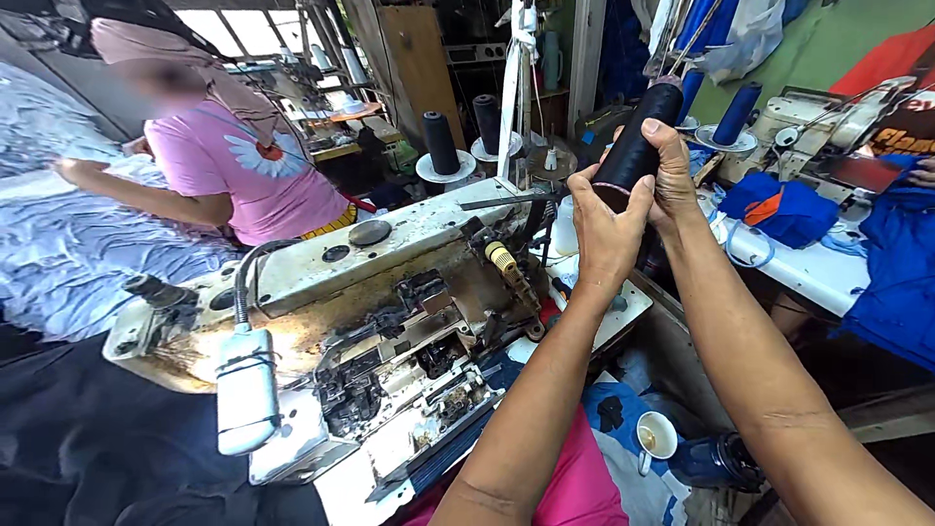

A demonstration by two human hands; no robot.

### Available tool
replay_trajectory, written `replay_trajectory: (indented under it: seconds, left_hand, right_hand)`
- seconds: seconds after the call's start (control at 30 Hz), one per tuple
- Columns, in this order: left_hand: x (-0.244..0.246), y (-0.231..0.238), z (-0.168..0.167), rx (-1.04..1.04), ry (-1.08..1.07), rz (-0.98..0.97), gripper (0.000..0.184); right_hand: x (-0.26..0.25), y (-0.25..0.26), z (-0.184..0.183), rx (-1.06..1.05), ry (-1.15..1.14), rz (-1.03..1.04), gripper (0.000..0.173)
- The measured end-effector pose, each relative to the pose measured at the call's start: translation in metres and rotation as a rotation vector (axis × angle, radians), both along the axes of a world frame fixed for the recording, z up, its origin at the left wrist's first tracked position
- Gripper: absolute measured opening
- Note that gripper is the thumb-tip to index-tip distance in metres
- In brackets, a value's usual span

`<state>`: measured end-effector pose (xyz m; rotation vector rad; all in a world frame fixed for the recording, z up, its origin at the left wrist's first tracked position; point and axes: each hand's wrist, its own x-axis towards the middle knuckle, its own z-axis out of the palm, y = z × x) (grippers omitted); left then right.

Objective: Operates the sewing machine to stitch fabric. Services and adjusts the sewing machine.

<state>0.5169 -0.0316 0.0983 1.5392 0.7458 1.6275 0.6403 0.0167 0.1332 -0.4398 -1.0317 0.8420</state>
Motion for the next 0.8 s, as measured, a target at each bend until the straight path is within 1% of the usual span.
replay_trajectory:
  seconds: [0.07, 0.13, 0.17, 0.23, 0.3, 0.43, 0.5, 0.53, 0.57, 0.63, 0.67, 0.7, 0.73, 0.77, 0.8]
  left_hand:
    - [0.000, 0.005, 0.002, 0.016, 0.009, -0.030, 0.071]
    - [-0.001, 0.007, 0.003, -0.003, -0.013, -0.101, 0.073]
    - [-0.002, 0.007, 0.002, -0.031, -0.047, -0.153, 0.070]
    - [-0.006, 0.003, 0.001, -0.095, -0.127, -0.268, 0.063]
    - [-0.015, -0.009, -0.001, -0.133, -0.122, -0.317, 0.058]
    - [-0.018, -0.016, -0.004, -0.135, -0.098, -0.278, 0.053]
    - [-0.013, -0.007, -0.004, -0.136, -0.128, -0.254, 0.054]
    - [-0.007, 0.001, -0.003, -0.129, -0.147, -0.228, 0.056]
    - [-0.004, 0.006, -0.002, -0.113, -0.139, -0.181, 0.058]
    - [0.000, 0.008, -0.003, -0.039, -0.050, -0.013, 0.065]
    - [0.000, 0.007, -0.005, 0.006, -0.001, 0.052, 0.071]
    - [-0.002, 0.004, -0.009, 0.036, 0.043, 0.071, 0.077]
    - [-0.006, -0.002, -0.012, 0.046, 0.079, 0.045, 0.081]
    - [-0.007, -0.005, -0.014, 0.040, 0.093, 0.010, 0.081]
    - [-0.006, -0.005, -0.015, 0.025, 0.085, -0.025, 0.079]
  right_hand:
    - [0.001, -0.002, 0.000, -0.006, 0.023, 0.002, 0.046]
    - [0.003, -0.005, 0.000, 0.002, 0.028, 0.060, 0.038]
    - [0.004, -0.006, 0.000, 0.016, 0.021, 0.097, 0.040]
    - [0.004, -0.006, 0.000, 0.052, -0.014, 0.183, 0.052]
    - [0.006, -0.005, -0.003, 0.074, -0.030, 0.226, 0.060]
    - [0.006, -0.001, -0.011, 0.139, -0.005, 0.252, 0.073]
    - [0.005, 0.002, -0.012, 0.151, -0.014, 0.229, 0.078]
    - [0.006, 0.002, -0.012, 0.135, -0.034, 0.201, 0.078]
    - [0.006, 0.001, -0.011, 0.097, -0.055, 0.157, 0.076]
    - [0.006, -0.003, -0.006, -0.047, -0.107, 0.011, 0.072]
    - [0.006, -0.005, -0.003, -0.117, -0.119, -0.042, 0.067]
    - [0.008, -0.005, -0.002, -0.154, -0.107, -0.065, 0.059]
    - [0.010, -0.005, -0.002, -0.161, -0.074, -0.060, 0.051]
    - [0.012, -0.006, -0.002, -0.143, -0.050, -0.046, 0.043]
    - [0.014, -0.006, -0.003, -0.116, -0.041, -0.023, 0.038]
